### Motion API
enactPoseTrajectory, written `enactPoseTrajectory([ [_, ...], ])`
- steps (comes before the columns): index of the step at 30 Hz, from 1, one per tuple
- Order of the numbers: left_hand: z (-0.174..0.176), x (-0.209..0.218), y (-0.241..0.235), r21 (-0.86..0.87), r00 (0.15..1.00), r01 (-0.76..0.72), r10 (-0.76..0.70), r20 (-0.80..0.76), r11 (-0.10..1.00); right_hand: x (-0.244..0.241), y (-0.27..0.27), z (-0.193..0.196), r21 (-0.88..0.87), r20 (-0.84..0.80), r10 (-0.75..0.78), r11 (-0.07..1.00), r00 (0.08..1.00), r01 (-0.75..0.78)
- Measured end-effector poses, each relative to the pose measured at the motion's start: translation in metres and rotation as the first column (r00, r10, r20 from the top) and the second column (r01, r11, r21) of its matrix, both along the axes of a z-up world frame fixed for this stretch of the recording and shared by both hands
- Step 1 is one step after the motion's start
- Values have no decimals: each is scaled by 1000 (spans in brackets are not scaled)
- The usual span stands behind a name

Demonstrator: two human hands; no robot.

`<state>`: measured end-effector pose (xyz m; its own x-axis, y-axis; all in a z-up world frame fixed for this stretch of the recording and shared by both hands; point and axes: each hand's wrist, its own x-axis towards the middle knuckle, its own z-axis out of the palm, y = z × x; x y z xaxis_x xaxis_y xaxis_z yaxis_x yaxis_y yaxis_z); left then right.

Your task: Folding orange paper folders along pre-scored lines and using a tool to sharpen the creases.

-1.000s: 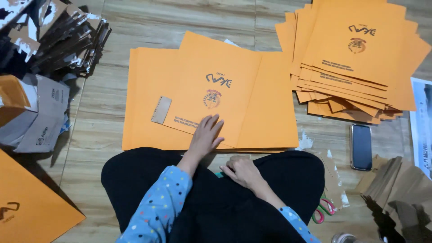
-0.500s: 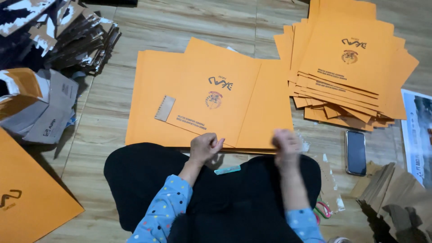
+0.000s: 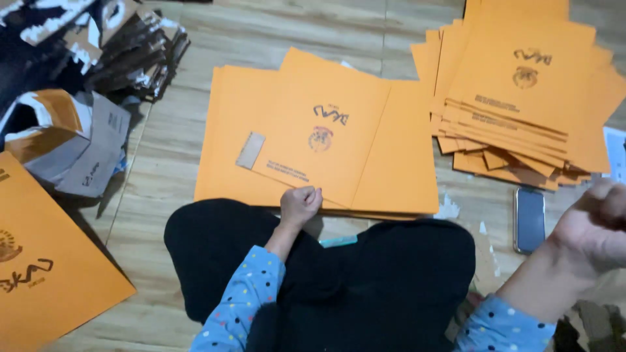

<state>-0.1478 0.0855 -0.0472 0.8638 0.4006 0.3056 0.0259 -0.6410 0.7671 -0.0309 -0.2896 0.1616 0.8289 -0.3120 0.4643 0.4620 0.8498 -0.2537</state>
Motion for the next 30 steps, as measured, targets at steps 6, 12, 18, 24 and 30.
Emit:
enactPoseTrajectory([
  [6,34,21,39,93,996,-5,-3,86,996,-7,100,-37,-624,-320,-24,757,947,-192],
  [12,48,25,123,346,945,-163,247,-214,924,-24,173,-196,-424,-906,-203,403,372,-811],
  [18,35,25,139,355,758,-196,370,-537,914,-39,218,-257,-543,-819,-400,309,412,-781],
  [24,15,25,148,263,732,-297,395,-555,918,-50,243,-212,-844,-457,-387,-96,801,-528],
  [30,34,23,143,138,727,-332,346,-593,933,-1,192,-237,-849,-512,-294,316,807,-424],
])
